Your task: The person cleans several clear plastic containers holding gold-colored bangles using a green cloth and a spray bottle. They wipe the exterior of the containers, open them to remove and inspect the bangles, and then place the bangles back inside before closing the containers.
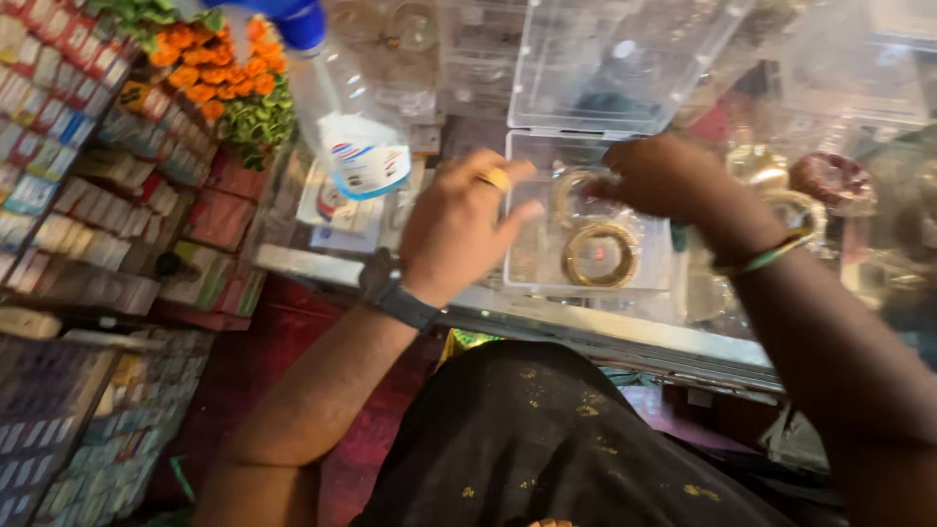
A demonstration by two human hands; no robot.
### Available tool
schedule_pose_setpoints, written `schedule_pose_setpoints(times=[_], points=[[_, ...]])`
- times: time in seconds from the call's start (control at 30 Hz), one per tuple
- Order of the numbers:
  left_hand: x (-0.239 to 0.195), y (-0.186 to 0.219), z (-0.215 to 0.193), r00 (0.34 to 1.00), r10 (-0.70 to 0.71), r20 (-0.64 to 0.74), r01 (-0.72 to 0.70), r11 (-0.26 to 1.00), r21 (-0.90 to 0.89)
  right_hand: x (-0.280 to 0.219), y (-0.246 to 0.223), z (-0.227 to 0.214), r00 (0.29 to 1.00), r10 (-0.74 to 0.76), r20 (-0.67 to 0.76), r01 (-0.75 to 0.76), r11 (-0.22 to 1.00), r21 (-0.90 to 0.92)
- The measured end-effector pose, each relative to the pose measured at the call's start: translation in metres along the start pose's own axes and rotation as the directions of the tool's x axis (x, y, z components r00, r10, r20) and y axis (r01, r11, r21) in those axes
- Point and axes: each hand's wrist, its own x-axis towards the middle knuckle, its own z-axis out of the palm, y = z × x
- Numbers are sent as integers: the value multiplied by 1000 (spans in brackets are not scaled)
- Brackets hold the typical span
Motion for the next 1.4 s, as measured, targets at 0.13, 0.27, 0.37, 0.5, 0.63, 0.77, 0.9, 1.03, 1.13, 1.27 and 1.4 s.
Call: schedule_pose_setpoints(times=[0.13, 0.27, 0.37, 0.5, 0.63, 0.77, 0.9, 1.03, 1.13, 1.27, 1.4], points=[[7, 4, 43, 980, 88, 181, -99, 994, 47, 19, 5, 42, 992, -5, -123, 0, 999, -43], [4, -6, 66, 965, 95, 245, -134, 980, 147, 30, 7, 53, 991, 6, -135, -19, 995, -97], [3, -9, 71, 955, 54, 293, -103, 983, 154, 33, 10, 50, 987, -14, -159, 3, 998, -68], [7, -7, 73, 936, 24, 350, -140, 941, 308, 41, 13, 56, 999, -34, -27, 31, 992, -121], [8, -6, 71, 933, -8, 359, -99, 956, 277, 51, 20, 71, 985, -130, -115, 111, 981, -161], [5, -4, 70, 975, 58, 215, -103, 973, 206, 52, 20, 77, 983, -117, -140, 108, 992, -72], [9, 1, 61, 992, 81, 101, -93, 989, 119, 38, 1, 49, 973, -78, -218, 112, 983, 148], [10, 5, 46, 996, 60, -71, -57, 997, 47, -1, -2, 2, 966, 246, -86, -200, 911, 361], [10, 4, 33, 970, -34, -241, -12, 982, -186, -31, 7, -20, 915, 311, -256, 49, 544, 838], [17, 4, 30, 926, -368, 82, 273, 504, -819, -40, 1, -4, 941, 225, -253, 283, -112, 952], [12, -5, 14, 902, -407, 143, 339, 465, -818, -26, -28, 24, 962, 83, -261, 274, -221, 936]])
